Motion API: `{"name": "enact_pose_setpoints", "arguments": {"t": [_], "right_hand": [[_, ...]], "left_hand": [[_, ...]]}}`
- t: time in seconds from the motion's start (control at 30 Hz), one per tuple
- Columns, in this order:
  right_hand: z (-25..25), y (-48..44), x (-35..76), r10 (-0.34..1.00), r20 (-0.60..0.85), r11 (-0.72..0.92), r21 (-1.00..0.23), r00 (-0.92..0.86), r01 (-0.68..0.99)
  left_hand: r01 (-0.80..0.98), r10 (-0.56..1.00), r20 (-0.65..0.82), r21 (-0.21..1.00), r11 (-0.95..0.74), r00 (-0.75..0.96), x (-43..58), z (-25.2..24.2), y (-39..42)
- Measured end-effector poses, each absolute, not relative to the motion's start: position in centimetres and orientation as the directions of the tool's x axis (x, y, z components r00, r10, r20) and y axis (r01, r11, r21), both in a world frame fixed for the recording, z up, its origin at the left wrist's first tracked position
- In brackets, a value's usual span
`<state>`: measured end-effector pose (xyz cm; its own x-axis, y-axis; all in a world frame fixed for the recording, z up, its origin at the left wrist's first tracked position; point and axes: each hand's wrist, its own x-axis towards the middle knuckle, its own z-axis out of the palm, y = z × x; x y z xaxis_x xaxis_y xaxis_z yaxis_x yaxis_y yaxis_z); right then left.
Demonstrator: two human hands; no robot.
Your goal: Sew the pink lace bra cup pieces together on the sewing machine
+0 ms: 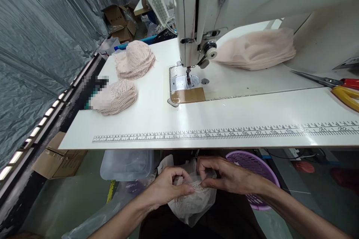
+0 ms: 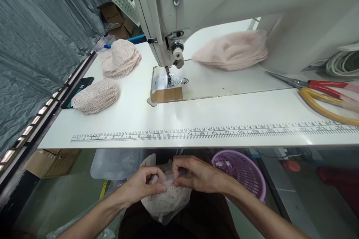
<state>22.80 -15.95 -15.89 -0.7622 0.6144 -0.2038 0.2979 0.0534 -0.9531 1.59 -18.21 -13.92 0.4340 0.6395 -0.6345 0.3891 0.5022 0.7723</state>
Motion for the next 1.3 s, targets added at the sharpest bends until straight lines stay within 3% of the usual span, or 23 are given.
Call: {"name": "enact_pose_setpoints", "arguments": {"t": [0.43,0.73,0.93,1.1,1.3], "right_hand": [[-14.3,-16.0,23.2,0.555,-0.294,0.065,-0.917,-0.778,0.393],[-14.4,-16.3,22.9,0.496,-0.259,0.026,-0.950,-0.829,0.312],[-12.1,-17.4,22.9,0.421,-0.200,-0.010,-0.976,-0.885,0.215],[-14.1,-17.8,22.5,0.500,-0.311,-0.013,-0.936,-0.808,0.352],[-15.8,-18.2,22.3,0.481,-0.331,-0.083,-0.939,-0.812,0.333]], "left_hand": [[0.414,0.646,-0.583,0.810,0.415,0.493,1.5,-13.9,-18.3],[0.408,0.587,-0.650,0.760,0.506,0.482,0.6,-12.1,-18.4],[0.499,0.543,-0.568,0.817,0.287,0.618,0.1,-8.9,-18.6],[0.539,0.515,-0.641,0.764,0.355,0.569,0.4,-11.7,-18.7],[0.505,0.548,-0.631,0.773,0.384,0.549,0.4,-13.2,-19.0]]}}
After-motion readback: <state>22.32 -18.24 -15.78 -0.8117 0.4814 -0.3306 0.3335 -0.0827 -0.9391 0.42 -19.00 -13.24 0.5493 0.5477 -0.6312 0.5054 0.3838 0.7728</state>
